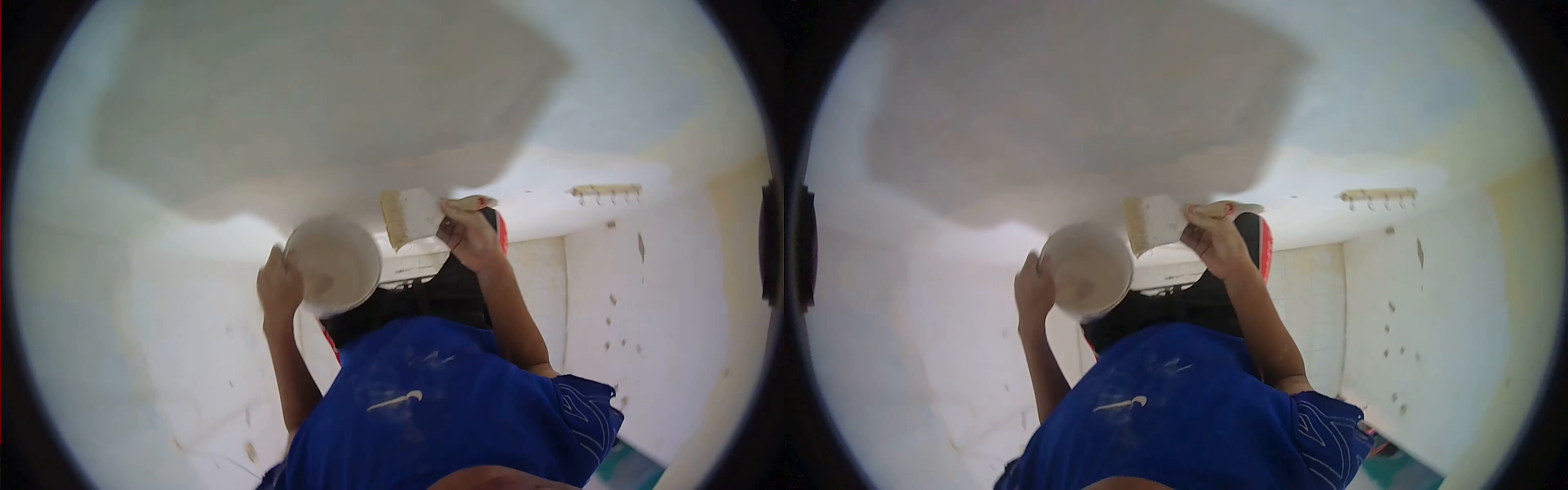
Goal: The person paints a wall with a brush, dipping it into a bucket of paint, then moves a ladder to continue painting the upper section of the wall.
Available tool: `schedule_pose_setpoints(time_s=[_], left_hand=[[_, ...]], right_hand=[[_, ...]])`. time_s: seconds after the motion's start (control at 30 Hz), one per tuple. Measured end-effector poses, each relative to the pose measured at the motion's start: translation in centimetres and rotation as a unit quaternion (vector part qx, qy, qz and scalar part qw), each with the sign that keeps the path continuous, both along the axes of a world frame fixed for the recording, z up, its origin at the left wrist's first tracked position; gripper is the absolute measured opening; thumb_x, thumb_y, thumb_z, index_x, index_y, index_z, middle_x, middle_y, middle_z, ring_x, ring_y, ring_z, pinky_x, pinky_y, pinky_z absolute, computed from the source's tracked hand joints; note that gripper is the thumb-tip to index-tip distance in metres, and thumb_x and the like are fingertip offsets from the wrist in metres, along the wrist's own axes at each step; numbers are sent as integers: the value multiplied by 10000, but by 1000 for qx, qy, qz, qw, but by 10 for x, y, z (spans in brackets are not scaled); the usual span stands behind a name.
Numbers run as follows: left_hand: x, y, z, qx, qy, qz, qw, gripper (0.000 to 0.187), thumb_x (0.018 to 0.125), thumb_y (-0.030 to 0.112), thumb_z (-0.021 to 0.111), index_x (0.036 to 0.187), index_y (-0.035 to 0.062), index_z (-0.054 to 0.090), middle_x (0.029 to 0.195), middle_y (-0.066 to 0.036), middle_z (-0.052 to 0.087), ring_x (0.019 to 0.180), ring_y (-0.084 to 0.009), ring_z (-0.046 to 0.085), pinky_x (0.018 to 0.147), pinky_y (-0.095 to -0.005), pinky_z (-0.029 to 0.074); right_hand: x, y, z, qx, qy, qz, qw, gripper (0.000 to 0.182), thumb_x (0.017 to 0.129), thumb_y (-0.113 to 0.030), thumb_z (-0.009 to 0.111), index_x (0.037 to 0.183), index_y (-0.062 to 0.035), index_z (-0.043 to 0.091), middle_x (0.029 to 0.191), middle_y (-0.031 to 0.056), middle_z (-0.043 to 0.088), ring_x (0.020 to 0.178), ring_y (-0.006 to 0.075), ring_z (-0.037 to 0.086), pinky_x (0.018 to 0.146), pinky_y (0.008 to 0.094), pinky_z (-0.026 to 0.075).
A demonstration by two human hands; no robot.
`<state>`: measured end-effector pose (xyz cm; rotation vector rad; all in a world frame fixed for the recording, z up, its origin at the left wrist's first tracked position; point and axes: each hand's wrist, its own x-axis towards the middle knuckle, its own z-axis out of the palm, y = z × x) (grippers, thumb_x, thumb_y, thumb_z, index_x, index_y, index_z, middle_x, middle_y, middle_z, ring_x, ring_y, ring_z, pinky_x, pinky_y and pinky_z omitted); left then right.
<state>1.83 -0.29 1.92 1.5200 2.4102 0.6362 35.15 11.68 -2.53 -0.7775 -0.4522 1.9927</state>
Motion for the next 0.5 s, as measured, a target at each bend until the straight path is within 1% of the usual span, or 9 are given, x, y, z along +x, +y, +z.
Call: schedule_pose_setpoints(time_s=[0.1, 0.17, 0.2, 0.3, 0.33, 0.4, 0.43, 0.47, 0.5], left_hand=[[3, -5, 5, 3, 1, 10, 1000, 250, 989, 247, 519, 942, 4, 549, 761, -311, 627, 765, -534, 613, 676, -604, 463], [6, -10, 7, -4, -26, 36, 999, 272, 1002, 261, 523, 918, 3, 541, 739, -306, 609, 741, -532, 598, 659, -584, 452], [5, -10, 6, -1, -47, 35, 998, 299, 1016, 276, 528, 894, 3, 533, 718, -302, 591, 717, -530, 583, 643, -564, 441], [-6, -13, 1, 23, -44, 34, 998, 281, 1007, 252, 547, 866, 10, 521, 693, -284, 585, 686, -506, 587, 622, -544, 441], [-6, -17, 2, 16, -45, 44, 998, 281, 1007, 252, 547, 866, 10, 521, 693, -284, 585, 686, -506, 587, 622, -544, 441], [-9, -21, 2, 24, -62, 45, 997, 284, 1005, 251, 552, 856, 12, 525, 676, -276, 585, 657, -487, 596, 611, -535, 443], [-8, -23, 1, 21, -64, 51, 996, 284, 1005, 251, 552, 856, 12, 525, 676, -276, 585, 657, -487, 596, 611, -535, 443], [-9, -24, 1, 30, -70, 48, 996, 286, 1004, 248, 553, 850, 9, 524, 662, -271, 581, 639, -479, 596, 605, -529, 446], [-10, -25, 0, 40, -76, 44, 995, 287, 1003, 245, 555, 844, 7, 523, 648, -266, 577, 621, -470, 597, 599, -523, 448]], right_hand=[[-34, -4, 40, 35, -60, 77, 995, 218, 936, -104, 724, 1118, 5, 677, 1077, 97, 708, 995, 212, 698, 936, 376, 582], [-54, -6, 46, 166, -192, 113, 961, 255, 902, -116, 760, 1091, 42, 692, 988, 113, 731, 879, 204, 714, 843, 358, 594], [-65, -5, 50, 167, -192, 132, 958, 255, 902, -116, 760, 1091, 42, 692, 988, 113, 731, 879, 204, 714, 843, 358, 594], [-104, -8, 63, 368, -434, 214, 794, 253, 828, -179, 813, 948, 28, 731, 856, 96, 743, 775, 171, 697, 742, 317, 549], [-115, -13, 62, 367, -430, 226, 793, 253, 828, -179, 813, 948, 28, 731, 856, 96, 743, 775, 171, 697, 742, 317, 549], [-138, -17, 54, 420, -444, 296, 734, 265, 800, -199, 816, 976, -15, 743, 841, 108, 740, 748, 197, 697, 744, 329, 547], [-148, -17, 47, 431, -442, 312, 722, 299, 801, -241, 828, 926, 10, 723, 779, 130, 707, 729, 155, 682, 708, 321, 540], [-158, -18, 43, 431, -440, 318, 721, 299, 801, -241, 828, 926, 10, 723, 779, 130, 707, 729, 155, 682, 708, 321, 540], [-170, -20, 44, 447, -485, 347, 667, 289, 808, -249, 813, 888, 5, 700, 773, 152, 694, 707, 207, 683, 692, 347, 537]])
